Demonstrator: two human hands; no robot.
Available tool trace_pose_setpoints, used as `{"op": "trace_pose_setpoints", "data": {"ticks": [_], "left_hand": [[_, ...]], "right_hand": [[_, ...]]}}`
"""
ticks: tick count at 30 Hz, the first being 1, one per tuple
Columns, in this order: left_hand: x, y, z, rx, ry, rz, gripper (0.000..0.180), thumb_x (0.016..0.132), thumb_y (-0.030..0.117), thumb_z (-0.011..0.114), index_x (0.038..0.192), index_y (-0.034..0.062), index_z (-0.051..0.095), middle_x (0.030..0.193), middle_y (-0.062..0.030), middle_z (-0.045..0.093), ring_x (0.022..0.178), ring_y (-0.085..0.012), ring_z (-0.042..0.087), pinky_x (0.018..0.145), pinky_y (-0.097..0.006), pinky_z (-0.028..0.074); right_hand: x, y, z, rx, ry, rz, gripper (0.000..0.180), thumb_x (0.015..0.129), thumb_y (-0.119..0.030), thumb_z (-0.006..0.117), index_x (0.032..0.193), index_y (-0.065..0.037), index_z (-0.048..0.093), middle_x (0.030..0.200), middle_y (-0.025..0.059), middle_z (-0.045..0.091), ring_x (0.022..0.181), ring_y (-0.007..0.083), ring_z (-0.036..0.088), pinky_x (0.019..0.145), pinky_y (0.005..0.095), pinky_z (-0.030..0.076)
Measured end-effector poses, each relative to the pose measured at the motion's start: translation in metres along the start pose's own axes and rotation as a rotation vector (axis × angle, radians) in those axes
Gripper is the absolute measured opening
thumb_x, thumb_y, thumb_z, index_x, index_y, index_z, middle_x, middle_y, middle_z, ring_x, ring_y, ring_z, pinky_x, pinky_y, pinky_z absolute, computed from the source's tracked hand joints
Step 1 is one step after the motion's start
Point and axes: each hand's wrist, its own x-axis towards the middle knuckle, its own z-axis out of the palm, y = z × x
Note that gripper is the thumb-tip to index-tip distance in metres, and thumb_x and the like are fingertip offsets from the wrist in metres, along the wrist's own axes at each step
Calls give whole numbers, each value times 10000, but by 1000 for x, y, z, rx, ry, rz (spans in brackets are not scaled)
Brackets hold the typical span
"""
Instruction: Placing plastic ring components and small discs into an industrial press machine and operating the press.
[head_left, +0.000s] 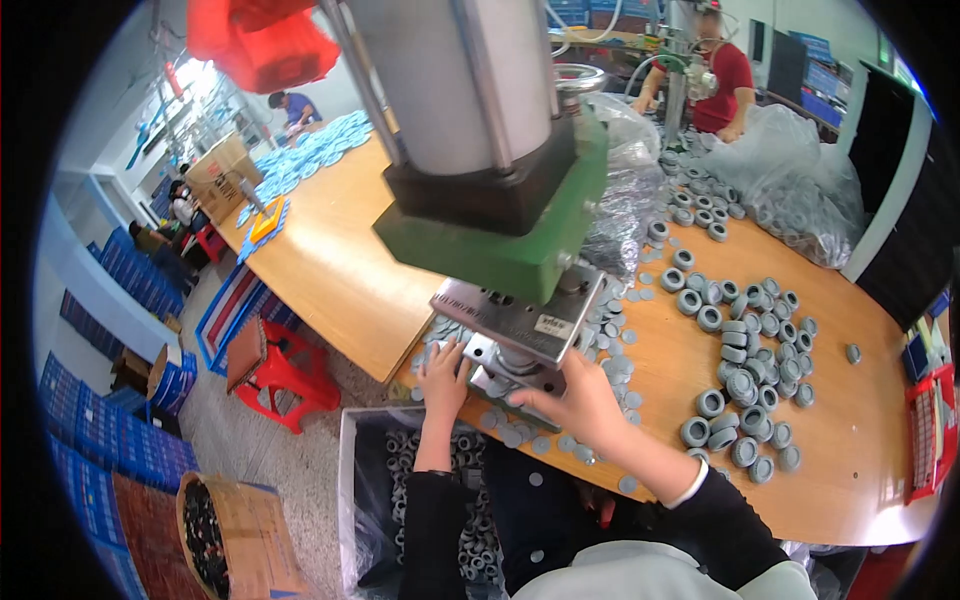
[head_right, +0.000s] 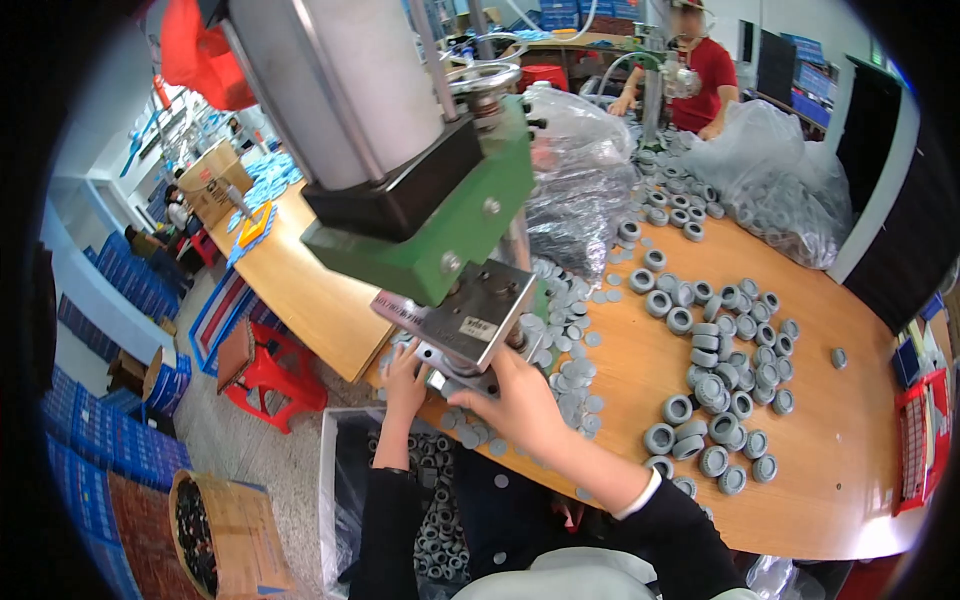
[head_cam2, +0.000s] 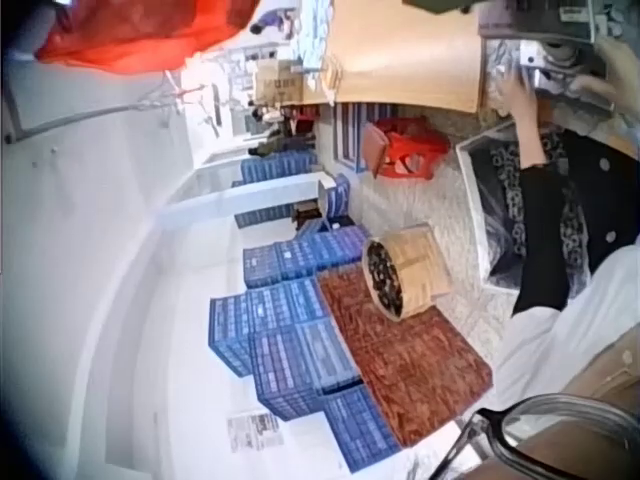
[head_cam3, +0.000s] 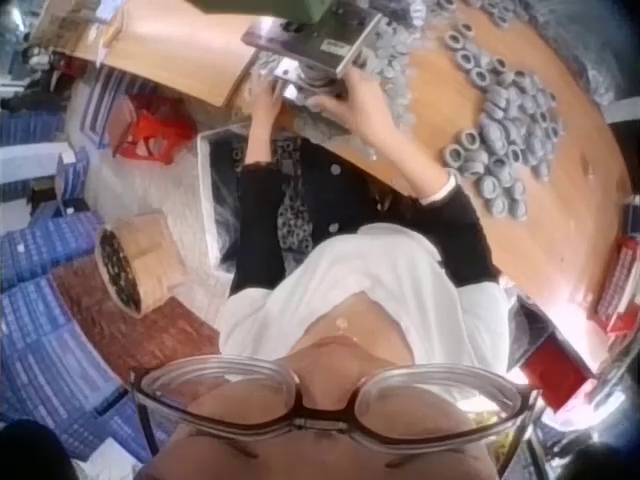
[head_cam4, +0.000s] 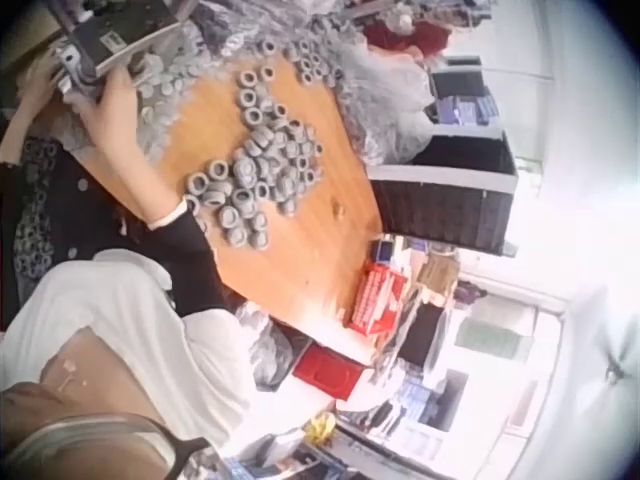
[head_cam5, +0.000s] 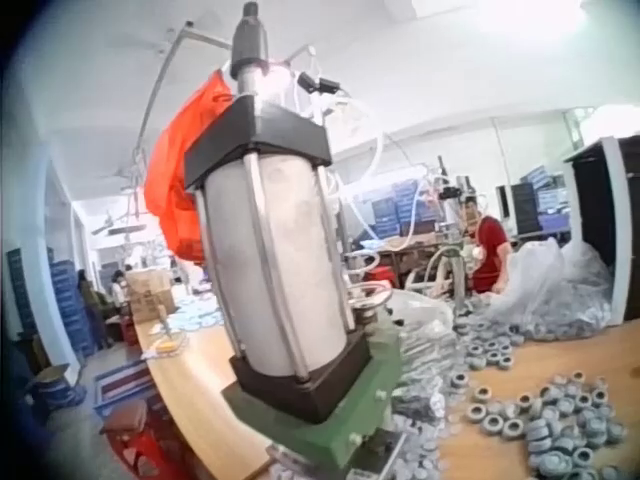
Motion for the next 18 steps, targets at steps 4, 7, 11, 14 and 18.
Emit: {"op": "trace_pose_setpoints", "data": {"ticks": [4, 7, 11, 14, 18], "left_hand": [[-4, -14, 3, 0, -117, -47, 352, 876, 248, 572, 1225, 201, 588, 1331, -6, 520, 1297, -247, 397, 1026, -468, 251], [1, -8, 10, -2, -87, -23, 337, 874, 237, 573, 1207, 193, 602, 1324, 0, 526, 1295, -240, 403, 1018, -465, 262], [-2, -25, 14, 12, -92, -16, 285, 862, 190, 586, 1140, 139, 626, 1296, -8, 545, 1288, -249, 409, 1010, -467, 268], [1, -18, 12, 28, -88, -10, 231, 851, 168, 603, 1072, 114, 641, 1292, -20, 547, 1293, -255, 405, 999, -463, 277], [1, -19, 17, 29, -74, 6, 218, 836, 145, 610, 1048, 104, 643, 1297, -26, 545, 1298, -260, 399, 1003, -459, 289]], "right_hand": [[-30, 31, -45, -186, 365, -159, 499, 722, -217, 767, 1125, -13, 555, 1081, 191, 611, 990, 337, 597, 832, 402, 483], [-17, 127, -101, -622, 383, 0, 469, 727, -172, 732, 1135, -21, 558, 1178, 195, 561, 1087, 348, 533, 907, 425, 437], [-19, 178, -153, -978, 218, 387, 449, 658, -208, 742, 1046, -35, 597, 1163, 157, 548, 1093, 347, 492, 887, 460, 422], [-19, 202, -177, -1023, 227, 292, 420, 652, -226, 746, 1010, -48, 619, 1138, 126, 560, 1097, 324, 471, 872, 452, 409], [0, 220, -181, -1182, 101, 377, 301, 669, -255, 746, 881, -57, 668, 1072, 100, 574, 1113, 292, 450, 911, 430, 355]]}}
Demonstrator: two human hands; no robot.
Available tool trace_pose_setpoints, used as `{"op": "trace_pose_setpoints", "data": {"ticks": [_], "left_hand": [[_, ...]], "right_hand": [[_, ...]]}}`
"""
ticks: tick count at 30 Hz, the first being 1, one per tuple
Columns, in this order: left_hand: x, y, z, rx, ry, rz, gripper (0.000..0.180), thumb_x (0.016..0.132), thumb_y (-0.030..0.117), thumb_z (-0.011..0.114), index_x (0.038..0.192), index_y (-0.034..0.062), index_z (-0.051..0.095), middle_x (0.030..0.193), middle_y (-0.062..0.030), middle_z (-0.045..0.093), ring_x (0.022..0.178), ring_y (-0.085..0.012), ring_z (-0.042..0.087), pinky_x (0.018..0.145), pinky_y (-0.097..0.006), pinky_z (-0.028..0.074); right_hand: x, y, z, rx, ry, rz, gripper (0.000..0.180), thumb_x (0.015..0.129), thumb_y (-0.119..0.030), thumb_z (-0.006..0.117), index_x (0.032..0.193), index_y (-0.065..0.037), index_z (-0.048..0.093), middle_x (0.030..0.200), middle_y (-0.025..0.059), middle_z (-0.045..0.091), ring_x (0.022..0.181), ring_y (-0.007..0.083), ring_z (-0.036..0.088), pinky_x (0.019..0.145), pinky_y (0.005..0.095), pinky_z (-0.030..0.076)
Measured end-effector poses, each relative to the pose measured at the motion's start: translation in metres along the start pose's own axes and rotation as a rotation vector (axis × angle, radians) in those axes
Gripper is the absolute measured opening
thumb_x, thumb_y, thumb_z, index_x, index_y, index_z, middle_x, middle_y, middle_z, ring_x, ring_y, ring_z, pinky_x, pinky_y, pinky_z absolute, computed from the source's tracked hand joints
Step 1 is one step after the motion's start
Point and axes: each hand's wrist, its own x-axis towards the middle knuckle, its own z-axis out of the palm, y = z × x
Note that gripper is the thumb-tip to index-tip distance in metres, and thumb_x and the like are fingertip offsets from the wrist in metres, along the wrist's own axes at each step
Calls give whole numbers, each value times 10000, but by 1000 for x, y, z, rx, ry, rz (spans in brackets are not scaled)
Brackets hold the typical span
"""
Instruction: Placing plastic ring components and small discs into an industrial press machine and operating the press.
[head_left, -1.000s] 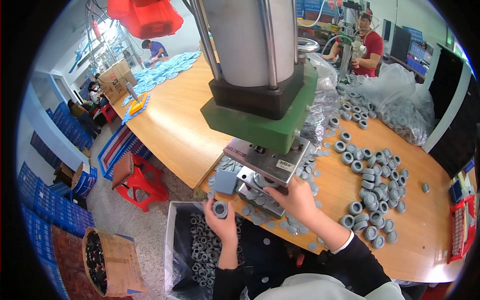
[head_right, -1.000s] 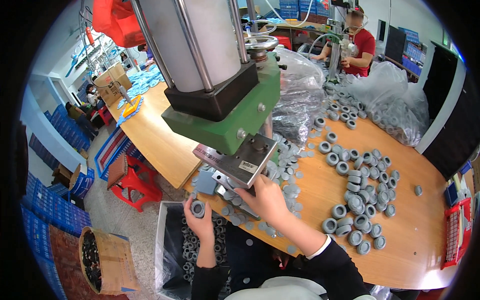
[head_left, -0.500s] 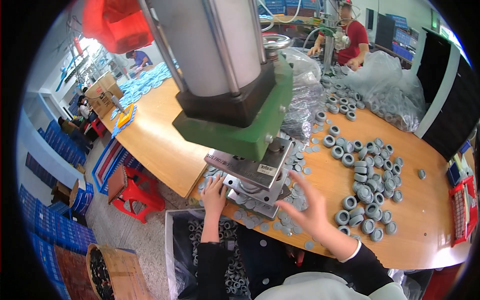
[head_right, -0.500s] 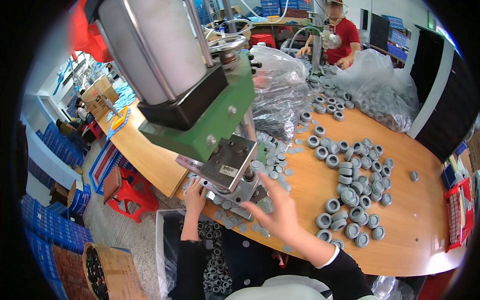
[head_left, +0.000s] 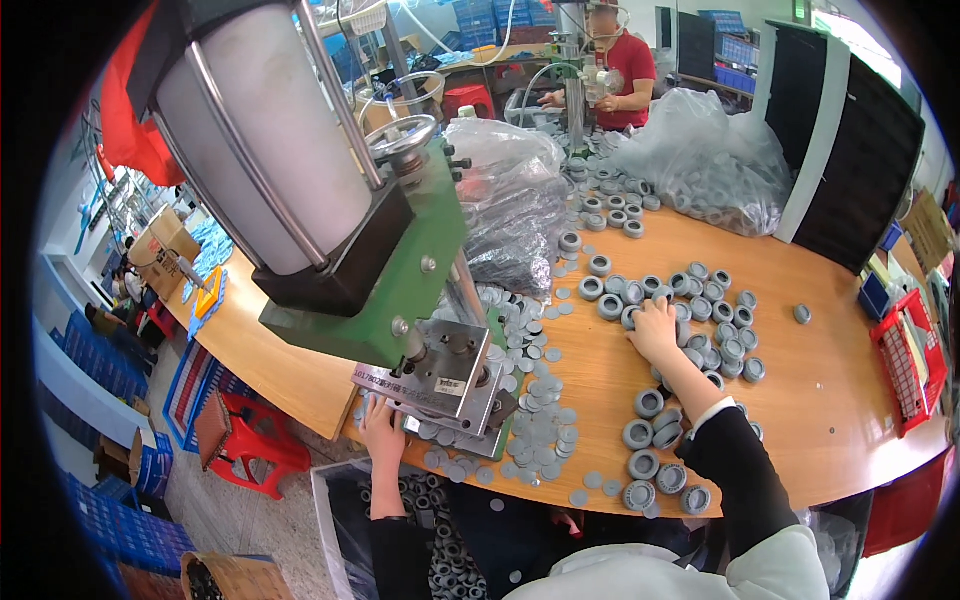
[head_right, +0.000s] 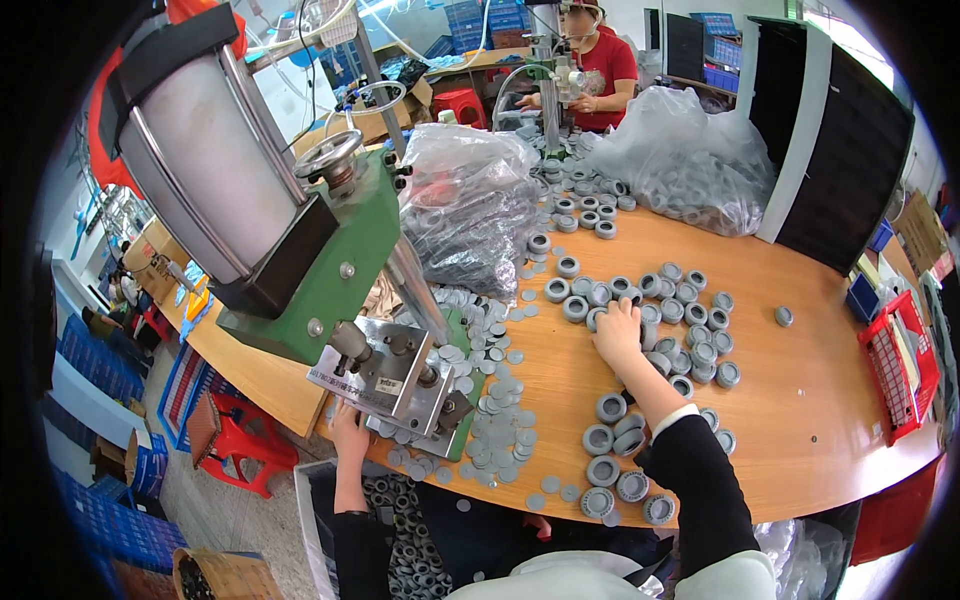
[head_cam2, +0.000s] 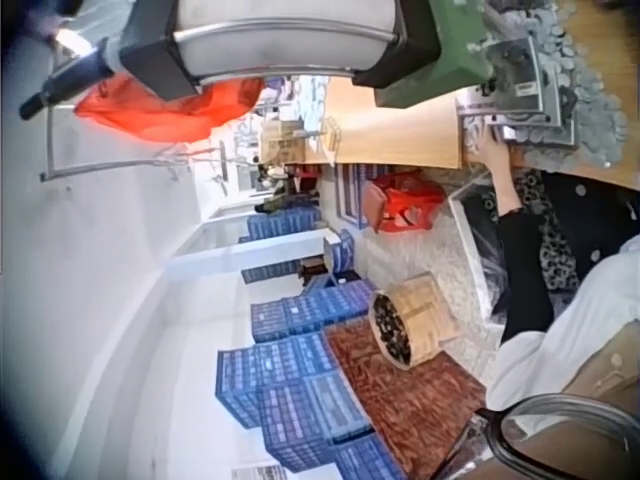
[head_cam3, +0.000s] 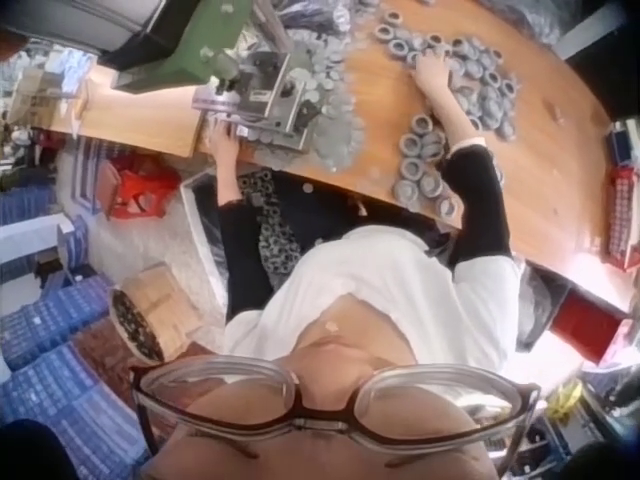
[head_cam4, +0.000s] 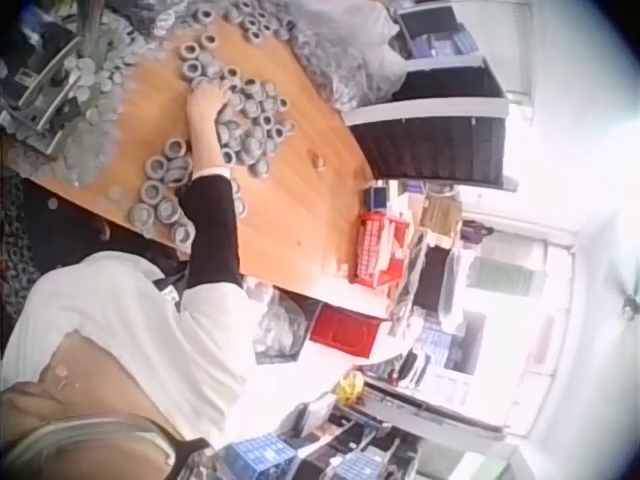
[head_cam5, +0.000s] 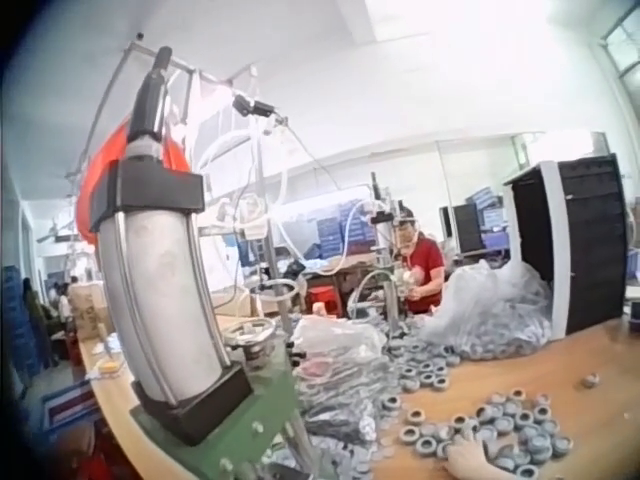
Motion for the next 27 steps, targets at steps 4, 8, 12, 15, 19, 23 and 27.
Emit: {"op": "trace_pose_setpoints", "data": {"ticks": [4, 8, 12, 15, 19, 23, 27], "left_hand": [[-1, -12, -2, -44, 24, 70, 241, 819, 135, 620, 1056, 95, 638, 1293, -34, 548, 1275, -285, 423, 995, -454, 336], [3, -9, -1, -17, 4, 76, 329, 831, 216, 620, 1152, 147, 604, 1328, -22, 518, 1280, -278, 419, 998, -464, 345], [0, -1, 3, 161, -62, 24, 350, 904, 281, 528, 1245, 204, 556, 1405, 44, 436, 1317, -232, 370, 1002, -503, 260], [0, -1, 0, 140, -61, 5, 351, 903, 274, 532, 1247, 206, 557, 1396, 45, 447, 1320, -219, 368, 1006, -502, 253], [-3, -1, 0, 162, -41, 9, 364, 896, 258, 545, 1257, 212, 552, 1381, 41, 465, 1323, -213, 363, 1002, -506, 250], [0, 2, 4, 136, -34, 26, 352, 894, 252, 546, 1243, 206, 557, 1391, 39, 453, 1324, -218, 362, 997, -518, 251], [0, 4, 2, 168, -47, 22, 336, 896, 246, 542, 1229, 203, 565, 1390, 41, 454, 1320, -225, 367, 993, -517, 260]], "right_hand": [[-5, -9, 3, 206, 102, -68, 242, 685, -245, 731, 833, -65, 668, 1007, 114, 584, 1053, 301, 493, 900, 430, 360], [-31, -14, -24, 669, 189, -113, 216, 692, -123, 705, 775, 32, 579, 1050, 177, 581, 917, 337, 582, 776, 382, 483], [-63, -13, -57, 796, 134, -127, 233, 692, -122, 718, 760, 38, 562, 1066, 185, 600, 837, 300, 592, 738, 350, 480], [-90, -17, -81, 900, 61, -47, 239, 700, -115, 715, 833, 5, 557, 1048, 129, 587, 831, 228, 569, 710, 330, 466], [-121, -19, -100, 1077, 31, 157, 361, 699, -103, 710, 1014, -36, 546, 1034, 65, 561, 887, 167, 540, 730, 313, 446], [-142, -3, -94, 1025, 115, 160, 455, 723, -133, 682, 1147, -44, 545, 975, 70, 567, 893, 186, 539, 786, 310, 421], [-156, -1, -93, 983, 121, 219, 373, 741, -134, 661, 1088, -22, 581, 964, 83, 572, 896, 202, 545, 790, 305, 419]]}}
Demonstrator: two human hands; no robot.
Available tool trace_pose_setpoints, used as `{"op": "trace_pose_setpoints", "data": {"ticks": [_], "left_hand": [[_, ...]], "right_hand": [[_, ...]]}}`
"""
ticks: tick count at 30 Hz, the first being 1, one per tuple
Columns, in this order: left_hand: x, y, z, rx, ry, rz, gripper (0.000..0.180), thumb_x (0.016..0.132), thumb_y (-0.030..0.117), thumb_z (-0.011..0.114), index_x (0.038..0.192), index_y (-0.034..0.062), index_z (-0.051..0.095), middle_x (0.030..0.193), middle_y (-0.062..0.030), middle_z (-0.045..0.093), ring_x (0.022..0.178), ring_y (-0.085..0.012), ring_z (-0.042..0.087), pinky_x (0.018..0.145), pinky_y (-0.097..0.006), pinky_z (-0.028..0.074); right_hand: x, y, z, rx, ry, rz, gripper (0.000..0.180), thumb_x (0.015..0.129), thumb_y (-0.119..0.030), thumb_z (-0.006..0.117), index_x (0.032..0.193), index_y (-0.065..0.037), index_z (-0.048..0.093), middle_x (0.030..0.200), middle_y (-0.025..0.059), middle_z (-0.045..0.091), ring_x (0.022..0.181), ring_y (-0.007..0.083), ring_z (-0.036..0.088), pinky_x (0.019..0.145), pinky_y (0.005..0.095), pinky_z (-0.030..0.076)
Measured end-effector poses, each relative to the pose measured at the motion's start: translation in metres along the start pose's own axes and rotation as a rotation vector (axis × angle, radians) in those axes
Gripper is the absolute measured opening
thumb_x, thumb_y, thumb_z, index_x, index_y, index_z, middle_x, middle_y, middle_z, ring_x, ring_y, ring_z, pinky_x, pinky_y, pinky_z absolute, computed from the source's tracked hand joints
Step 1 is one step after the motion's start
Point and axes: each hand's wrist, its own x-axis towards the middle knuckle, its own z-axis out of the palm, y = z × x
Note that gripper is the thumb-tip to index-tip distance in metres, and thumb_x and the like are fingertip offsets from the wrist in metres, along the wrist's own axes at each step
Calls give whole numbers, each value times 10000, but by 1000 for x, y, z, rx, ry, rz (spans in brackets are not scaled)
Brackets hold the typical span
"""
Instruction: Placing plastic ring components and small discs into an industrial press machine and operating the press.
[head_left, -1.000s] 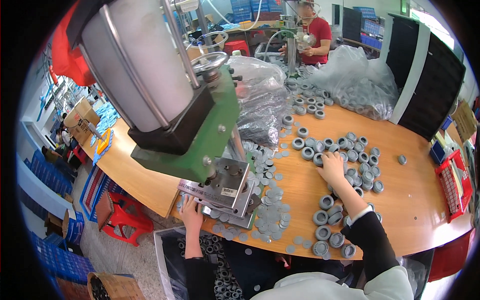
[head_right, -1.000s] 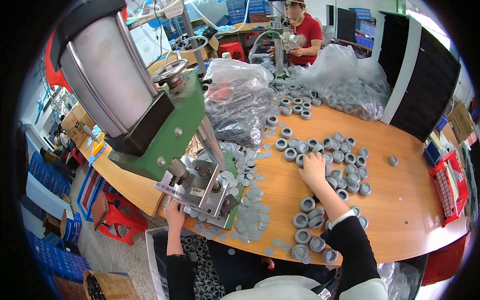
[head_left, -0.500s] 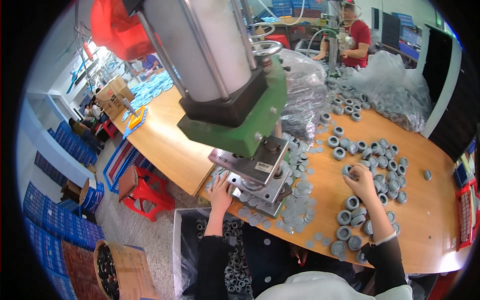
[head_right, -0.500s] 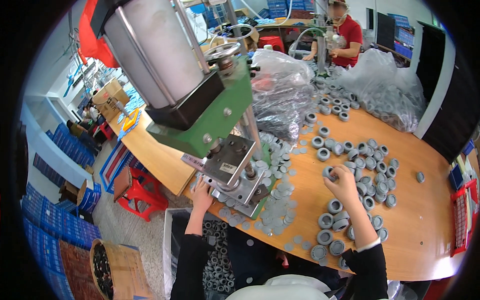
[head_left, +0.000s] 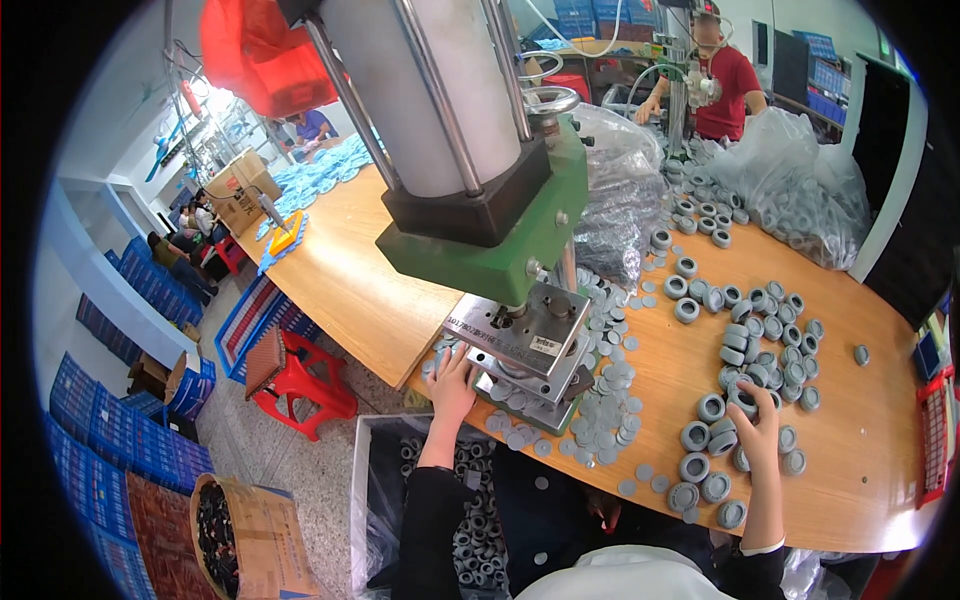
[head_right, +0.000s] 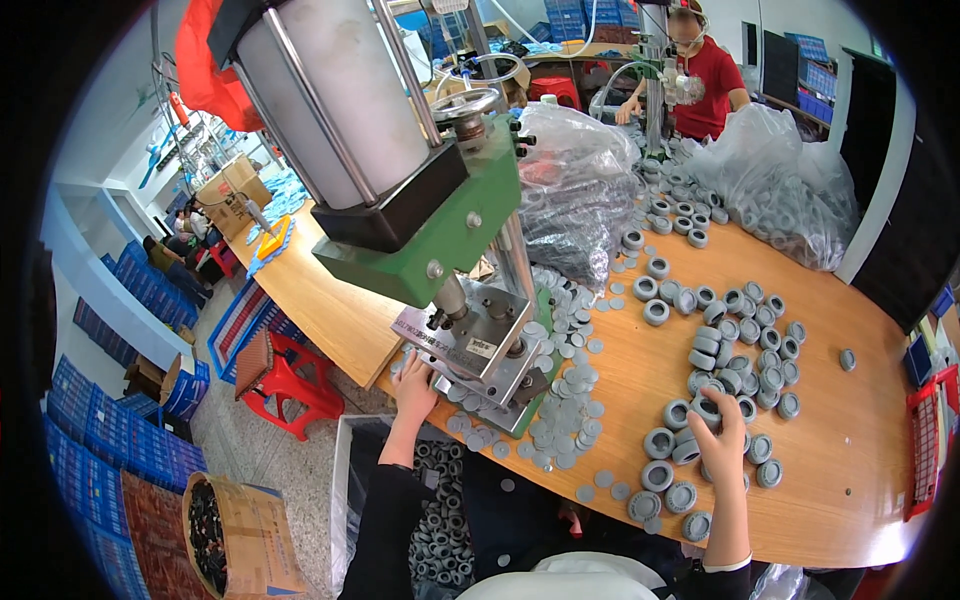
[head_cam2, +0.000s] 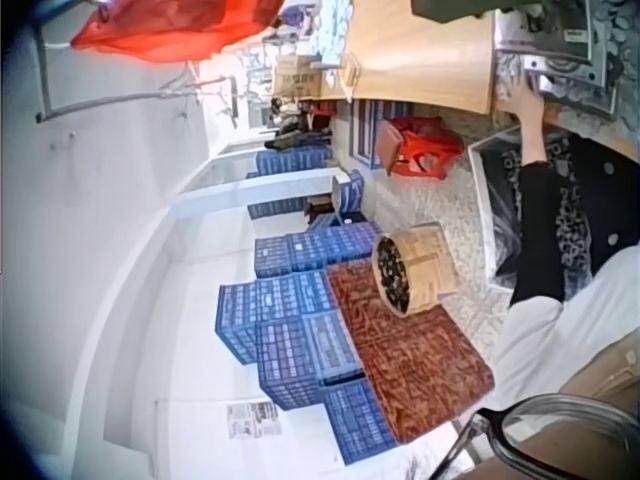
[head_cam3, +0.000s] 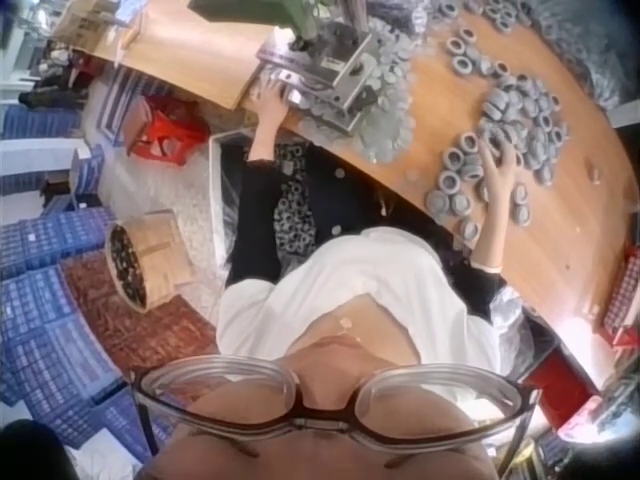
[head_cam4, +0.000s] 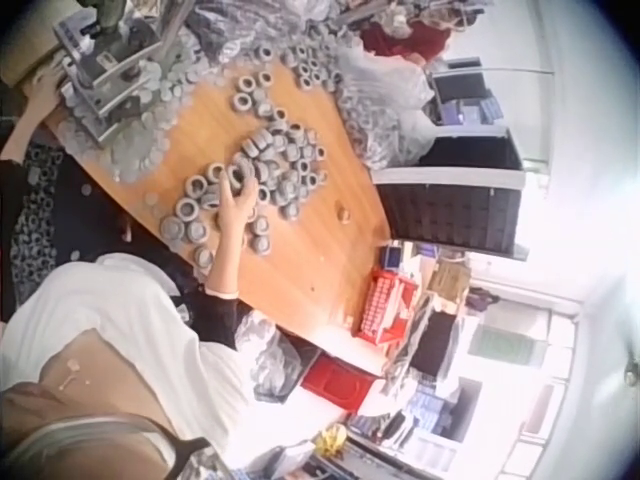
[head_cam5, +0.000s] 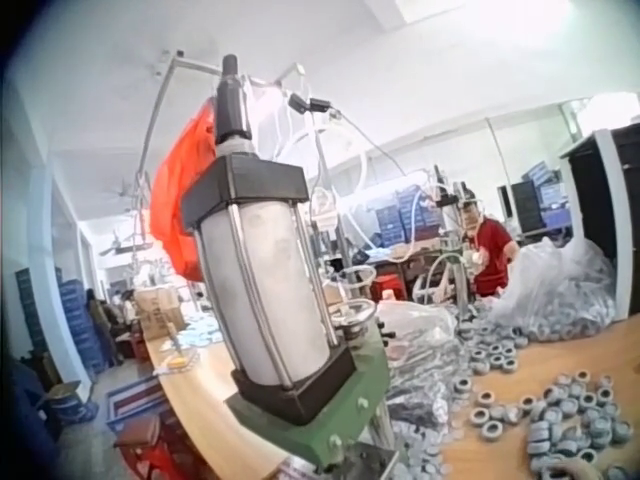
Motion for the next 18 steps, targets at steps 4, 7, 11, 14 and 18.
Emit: {"op": "trace_pose_setpoints", "data": {"ticks": [4, 7, 11, 14, 18], "left_hand": [[-2, -6, -7, -18, -15, -47, 344, 908, 273, 517, 1242, 202, 559, 1397, 28, 446, 1319, -236, 367, 1000, -522, 266], [3, -8, -11, -111, -66, -74, 396, 931, 352, 458, 1292, 203, 522, 1410, -2, 429, 1320, -258, 361, 1033, -527, 264], [1, 5, -5, -23, -5, 15, 306, 909, 296, 515, 1182, 167, 562, 1439, 5, 388, 1336, -260, 337, 1020, -540, 281], [-1, -2, -6, 1, 24, 44, 416, 901, 382, 534, 1288, 231, 519, 1376, 0, 463, 1296, -242, 394, 999, -517, 305], [-2, 0, -5, 0, 59, 62, 418, 895, 368, 548, 1293, 244, 516, 1373, 3, 469, 1290, -238, 402, 990, -498, 310]], "right_hand": [[-4, -7, -2, 15, -66, -39, 314, 782, -121, 651, 1070, -4, 608, 985, 97, 568, 921, 220, 547, 817, 307, 419], [-4, 5, 1, -49, 1, -119, 364, 793, -120, 667, 1133, -11, 598, 1046, 96, 579, 977, 216, 551, 832, 298, 417], [-7, 3, 1, -80, 36, -131, 386, 774, -123, 686, 1136, -22, 599, 1038, 63, 585, 958, 181, 545, 794, 269, 410], [-8, 10, 6, -21, -8, -139, 405, 770, -121, 684, 1155, -35, 588, 1045, 54, 577, 925, 168, 529, 747, 262, 395], [-10, -4, 10, -78, -12, -96, 408, 776, -100, 688, 1162, -17, 583, 1042, 55, 590, 933, 159, 539, 783, 258, 413]]}}
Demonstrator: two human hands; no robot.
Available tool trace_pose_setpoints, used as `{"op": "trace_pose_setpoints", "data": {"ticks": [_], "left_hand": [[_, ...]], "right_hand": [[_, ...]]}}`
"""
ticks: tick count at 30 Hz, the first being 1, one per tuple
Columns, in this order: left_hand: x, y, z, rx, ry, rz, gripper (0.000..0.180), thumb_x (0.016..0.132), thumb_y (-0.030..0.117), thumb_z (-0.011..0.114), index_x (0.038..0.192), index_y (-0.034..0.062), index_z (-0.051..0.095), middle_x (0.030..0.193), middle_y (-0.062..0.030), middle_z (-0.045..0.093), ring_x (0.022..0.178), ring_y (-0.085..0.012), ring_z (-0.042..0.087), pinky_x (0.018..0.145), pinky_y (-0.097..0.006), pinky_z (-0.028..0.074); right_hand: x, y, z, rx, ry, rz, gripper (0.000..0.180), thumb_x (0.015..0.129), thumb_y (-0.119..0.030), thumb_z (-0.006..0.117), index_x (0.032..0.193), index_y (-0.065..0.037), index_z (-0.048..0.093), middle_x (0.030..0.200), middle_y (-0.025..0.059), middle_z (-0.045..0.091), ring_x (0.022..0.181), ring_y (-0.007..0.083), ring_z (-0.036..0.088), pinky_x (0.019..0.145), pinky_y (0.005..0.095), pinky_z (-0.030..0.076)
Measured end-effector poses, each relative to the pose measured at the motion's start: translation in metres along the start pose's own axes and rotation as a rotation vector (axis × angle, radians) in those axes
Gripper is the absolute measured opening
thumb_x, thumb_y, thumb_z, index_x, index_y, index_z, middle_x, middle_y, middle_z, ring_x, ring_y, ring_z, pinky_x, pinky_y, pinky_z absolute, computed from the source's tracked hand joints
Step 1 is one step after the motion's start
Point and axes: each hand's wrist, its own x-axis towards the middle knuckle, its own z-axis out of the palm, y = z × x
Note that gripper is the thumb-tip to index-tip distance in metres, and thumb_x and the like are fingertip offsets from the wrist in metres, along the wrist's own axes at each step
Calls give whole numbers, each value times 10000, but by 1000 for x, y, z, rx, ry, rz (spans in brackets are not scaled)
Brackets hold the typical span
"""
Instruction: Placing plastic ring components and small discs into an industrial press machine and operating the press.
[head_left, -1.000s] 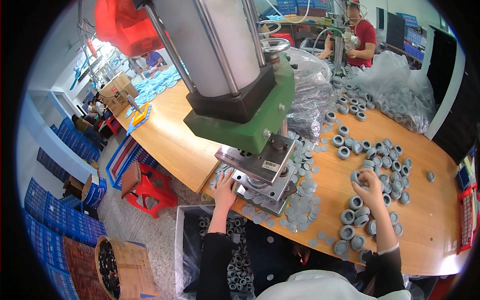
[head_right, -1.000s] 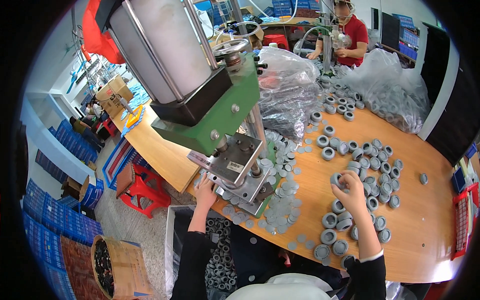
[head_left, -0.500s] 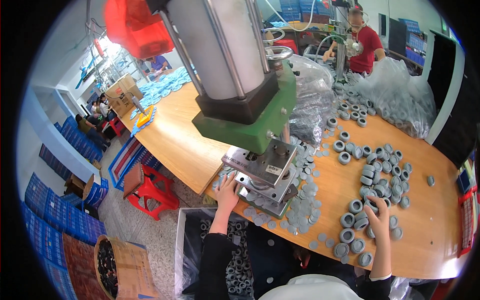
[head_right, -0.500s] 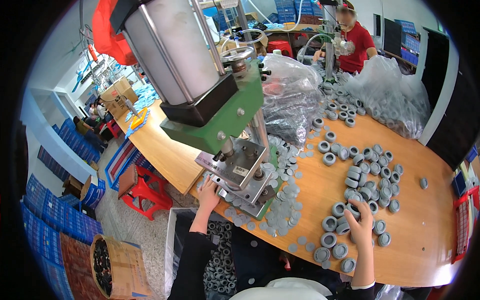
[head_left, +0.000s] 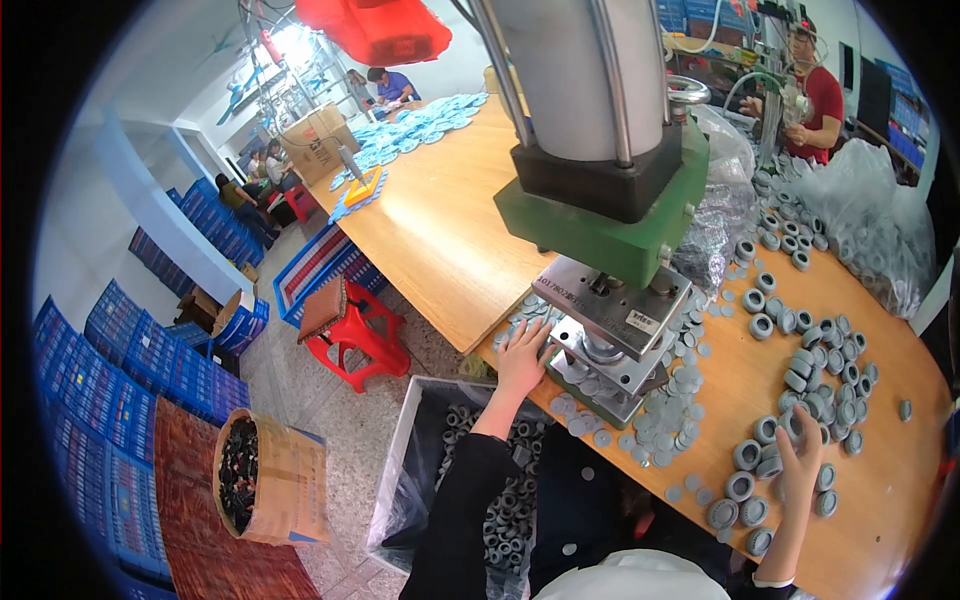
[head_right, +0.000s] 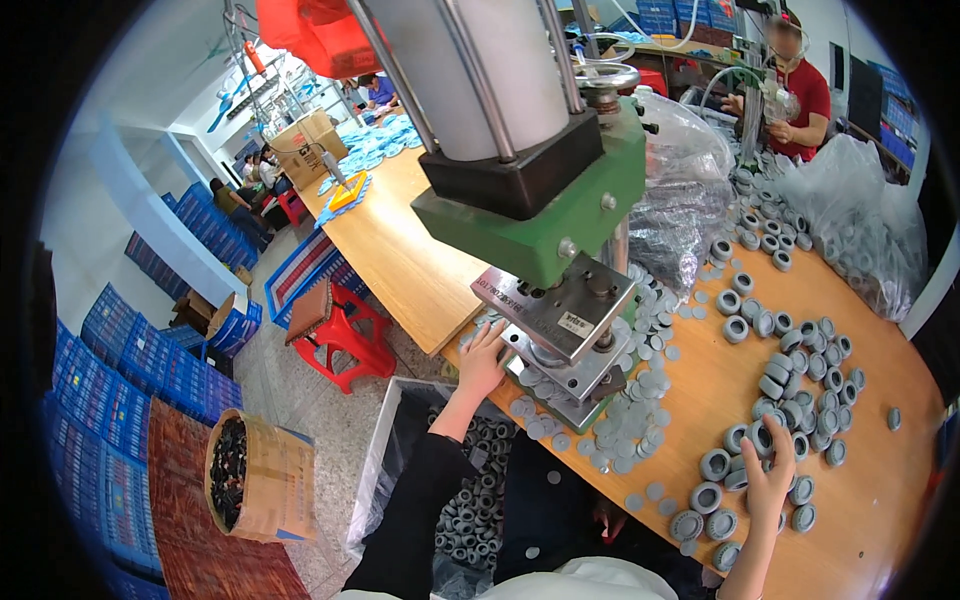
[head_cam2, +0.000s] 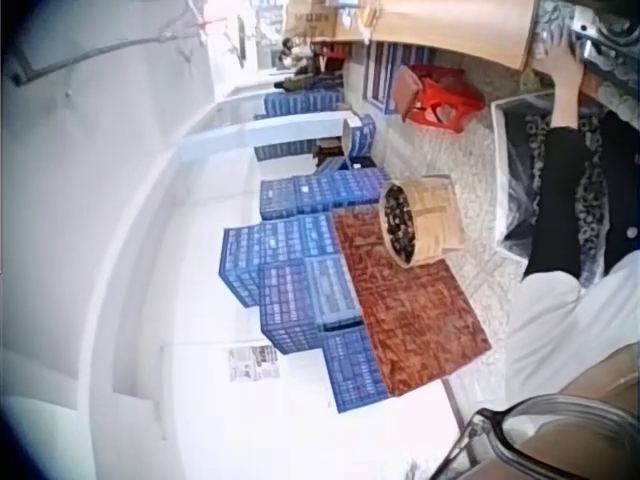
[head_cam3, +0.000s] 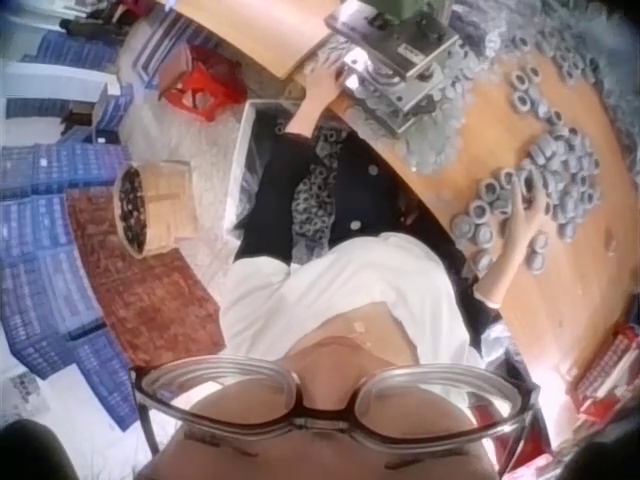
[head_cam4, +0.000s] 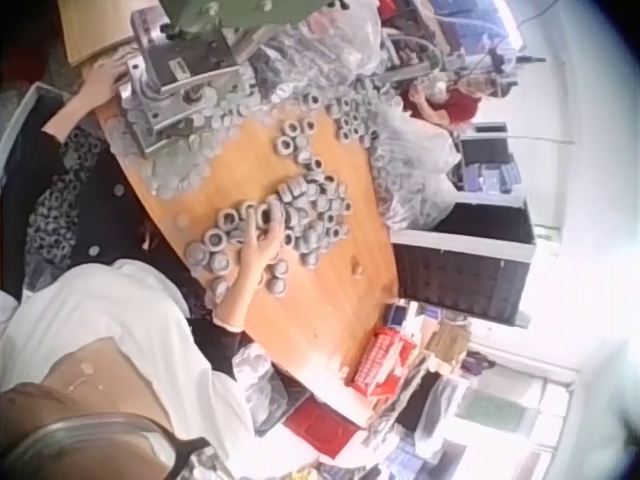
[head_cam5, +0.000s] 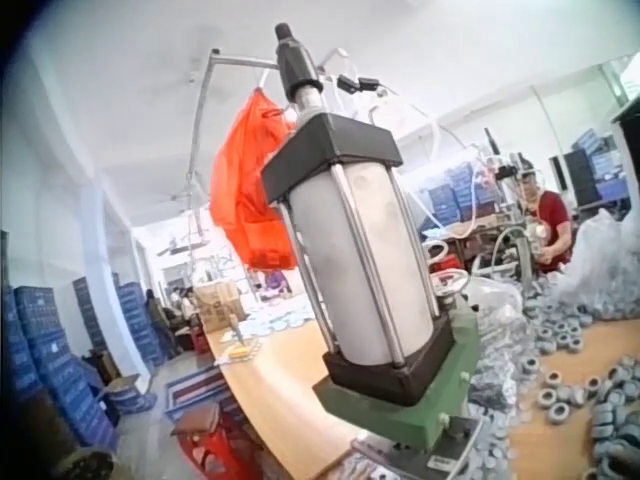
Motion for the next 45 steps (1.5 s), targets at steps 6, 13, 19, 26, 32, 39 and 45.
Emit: {"op": "trace_pose_setpoints", "data": {"ticks": [6, 13, 19, 26, 32, 39, 45], "left_hand": [[2, -2, 3, 16, 21, -6, 416, 896, 340, 553, 1302, 256, 507, 1376, 17, 468, 1297, -225, 392, 1000, -487, 295], [-3, -1, -8, 7, -23, -39, 426, 900, 294, 548, 1318, 226, 496, 1383, 1, 461, 1310, -230, 376, 1015, -490, 267], [3, 76, -62, -886, 453, 174, 527, 752, 191, 667, 1227, 16, 520, 1179, -169, 584, 1103, -291, 554, 931, -401, 404], [39, 157, -98, -1036, 413, -79, 315, 713, 127, 710, 971, -20, 604, 893, -120, 656, 823, -201, 612, 715, -337, 473], [-6, 142, -76, -833, 502, -186, 408, 710, 124, 749, 1066, 20, 581, 1054, -147, 622, 978, -333, 584, 934, -430, 410], [-131, 28, -25, -389, 602, -682, 638, 725, 180, 759, 1244, -17, 443, 1276, -209, 469, 1232, -345, 416, 1035, -415, 319], [-102, 12, -33, -333, 457, -442, 562, 783, 199, 691, 1237, -31, 454, 1347, -223, 425, 1299, -409, 327, 1061, -493, 263]], "right_hand": [[2, 23, 15, 336, 140, 162, 403, 835, -111, 673, 1185, 46, 551, 1064, 91, 601, 924, 116, 553, 801, 236, 442], [-1, 11, 4, 351, 176, 145, 400, 818, -70, 656, 1175, 62, 534, 1062, 96, 595, 937, 133, 561, 803, 247, 452], [0, 7, 7, 610, 87, 180, 487, 760, -3, 682, 1209, 43, 500, 1127, 95, 553, 1009, 145, 551, 867, 265, 450], [3, -63, 45, 597, -177, -11, 552, 710, 20, 724, 1215, 31, 500, 1155, 96, 568, 1055, 169, 555, 939, 298, 430], [5, -115, 100, 487, -378, -290, 575, 725, -72, 753, 1230, 21, 497, 1117, 142, 604, 999, 218, 613, 868, 342, 491], [36, -173, 165, 260, -374, -310, 388, 684, -149, 778, 1005, 3, 622, 886, 194, 634, 792, 339, 636, 664, 371, 507], [43, -178, 174, 337, -325, -367, 309, 670, -148, 771, 926, -22, 652, 868, 172, 644, 767, 343, 633, 664, 389, 504]]}}
